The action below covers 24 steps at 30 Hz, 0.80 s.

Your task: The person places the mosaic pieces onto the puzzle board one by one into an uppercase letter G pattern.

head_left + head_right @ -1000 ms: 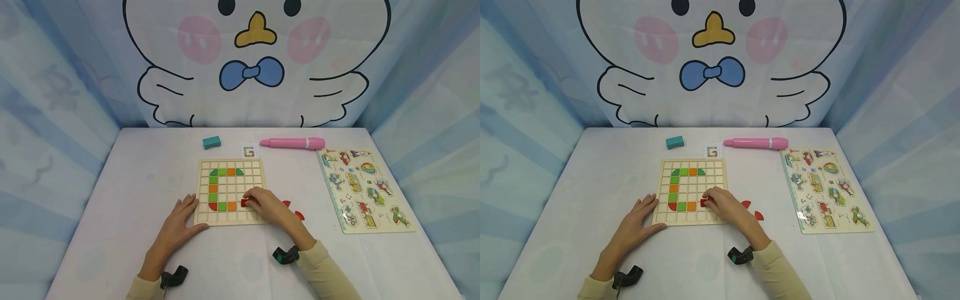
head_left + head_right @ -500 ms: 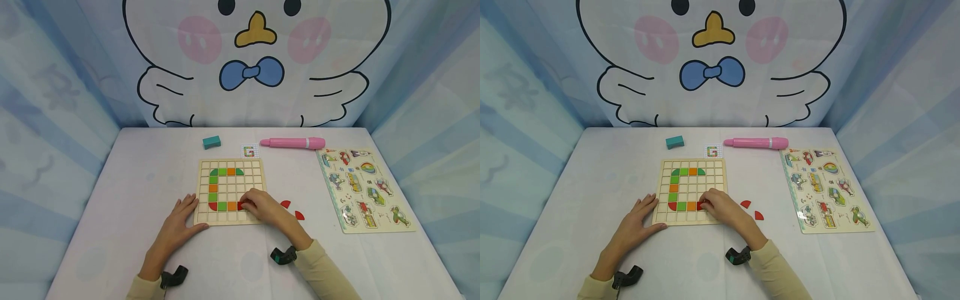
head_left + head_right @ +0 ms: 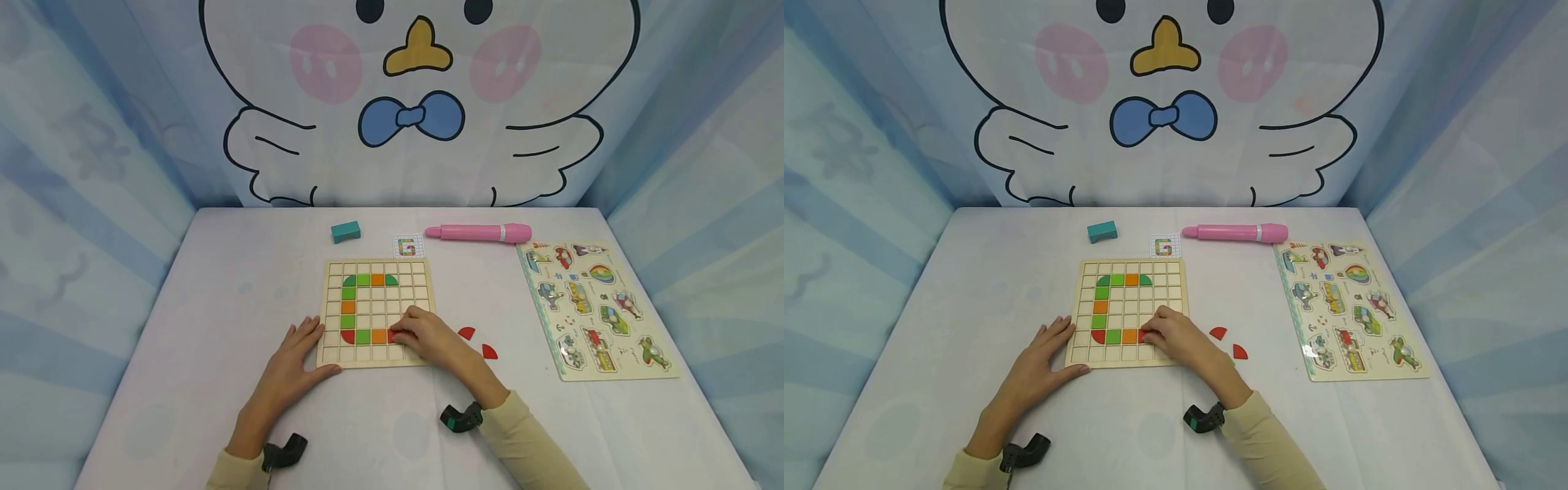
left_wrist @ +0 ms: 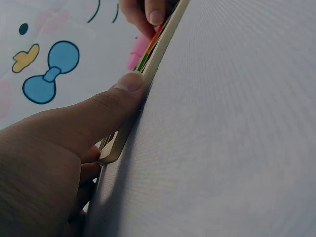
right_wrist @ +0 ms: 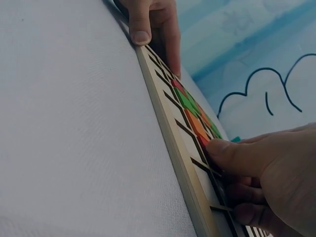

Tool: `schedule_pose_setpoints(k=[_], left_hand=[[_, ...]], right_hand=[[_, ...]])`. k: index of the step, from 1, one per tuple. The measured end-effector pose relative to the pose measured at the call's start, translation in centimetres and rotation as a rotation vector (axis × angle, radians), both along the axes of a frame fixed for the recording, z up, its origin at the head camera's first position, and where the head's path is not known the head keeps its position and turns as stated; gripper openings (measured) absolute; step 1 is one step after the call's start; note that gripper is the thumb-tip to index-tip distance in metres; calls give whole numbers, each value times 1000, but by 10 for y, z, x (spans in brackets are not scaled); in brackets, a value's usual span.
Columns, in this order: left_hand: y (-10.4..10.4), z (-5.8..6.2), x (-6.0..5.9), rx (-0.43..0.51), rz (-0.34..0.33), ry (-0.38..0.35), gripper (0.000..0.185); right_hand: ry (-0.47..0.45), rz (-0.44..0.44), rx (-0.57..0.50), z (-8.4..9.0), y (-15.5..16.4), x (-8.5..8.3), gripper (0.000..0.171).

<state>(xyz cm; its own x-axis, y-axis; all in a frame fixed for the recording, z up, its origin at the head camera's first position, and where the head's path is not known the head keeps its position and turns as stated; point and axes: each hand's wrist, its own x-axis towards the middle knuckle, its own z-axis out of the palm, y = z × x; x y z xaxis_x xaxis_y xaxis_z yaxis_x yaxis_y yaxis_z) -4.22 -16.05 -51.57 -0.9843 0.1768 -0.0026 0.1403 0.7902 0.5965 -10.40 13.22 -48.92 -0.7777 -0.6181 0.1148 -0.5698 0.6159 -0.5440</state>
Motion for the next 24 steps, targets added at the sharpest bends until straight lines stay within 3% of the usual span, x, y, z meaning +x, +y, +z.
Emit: schedule_pose_setpoints(k=[11, 18, 24], left_hand=[[1, 1, 0, 0, 4, -15, 91], [1, 1, 0, 3, 0, -10, 91], [1, 2, 0, 1, 4, -8, 91]], right_hand=[[8, -23, 11, 3, -3, 2, 25], [-40, -84, 19, 6, 0, 2, 27], [-11, -129, 11, 9, 8, 0, 24]])
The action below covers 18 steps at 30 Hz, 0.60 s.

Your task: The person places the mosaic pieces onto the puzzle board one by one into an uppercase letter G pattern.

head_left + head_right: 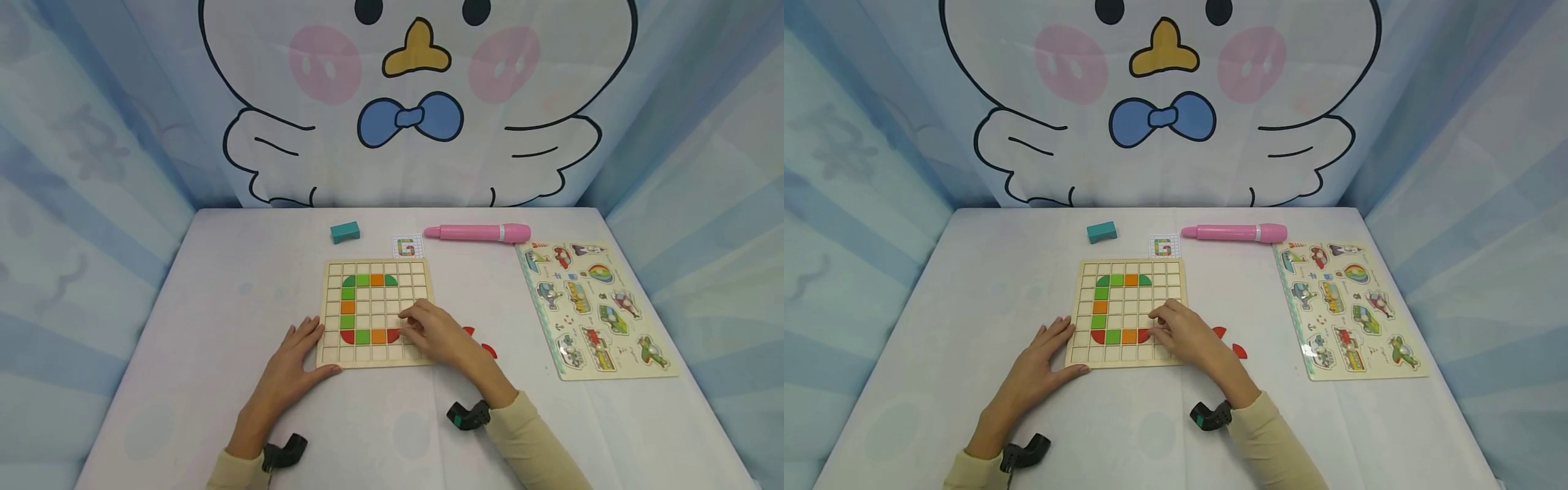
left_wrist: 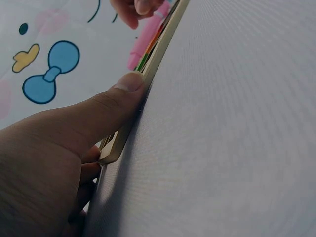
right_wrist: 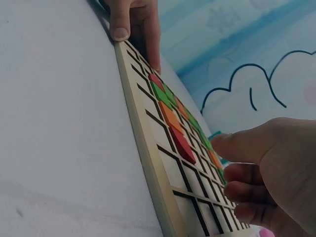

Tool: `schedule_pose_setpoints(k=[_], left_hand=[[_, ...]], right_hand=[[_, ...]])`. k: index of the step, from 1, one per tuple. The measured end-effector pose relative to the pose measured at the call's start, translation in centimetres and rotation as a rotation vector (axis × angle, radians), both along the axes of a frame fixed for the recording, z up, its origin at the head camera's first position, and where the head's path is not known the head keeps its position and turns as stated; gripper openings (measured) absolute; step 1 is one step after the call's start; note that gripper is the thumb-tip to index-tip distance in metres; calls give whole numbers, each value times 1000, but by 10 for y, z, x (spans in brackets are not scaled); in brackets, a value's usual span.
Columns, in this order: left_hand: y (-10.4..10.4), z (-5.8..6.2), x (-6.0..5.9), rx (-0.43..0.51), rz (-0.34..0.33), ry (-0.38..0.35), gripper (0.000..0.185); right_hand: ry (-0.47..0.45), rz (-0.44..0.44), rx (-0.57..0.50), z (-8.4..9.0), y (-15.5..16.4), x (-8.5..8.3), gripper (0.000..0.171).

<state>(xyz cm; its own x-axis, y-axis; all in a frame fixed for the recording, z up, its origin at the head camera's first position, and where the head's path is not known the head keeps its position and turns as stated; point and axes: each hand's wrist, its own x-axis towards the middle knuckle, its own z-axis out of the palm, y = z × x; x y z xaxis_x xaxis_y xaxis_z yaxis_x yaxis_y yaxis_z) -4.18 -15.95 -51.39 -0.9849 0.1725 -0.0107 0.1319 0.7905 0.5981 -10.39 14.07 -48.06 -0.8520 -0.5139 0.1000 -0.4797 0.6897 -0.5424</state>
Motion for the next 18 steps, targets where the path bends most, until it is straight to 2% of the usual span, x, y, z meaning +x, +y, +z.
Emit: schedule_pose_setpoints(k=[10, 18], left_hand=[[0, 0, 0, -6, -1, -1, 91], [0, 1, 0, 5, -16, 11, 90]], right_hand=[[45, -33, -20, 2, 23, -2, 25], [-5, -67, -21, 4, 40, -1, 28]])
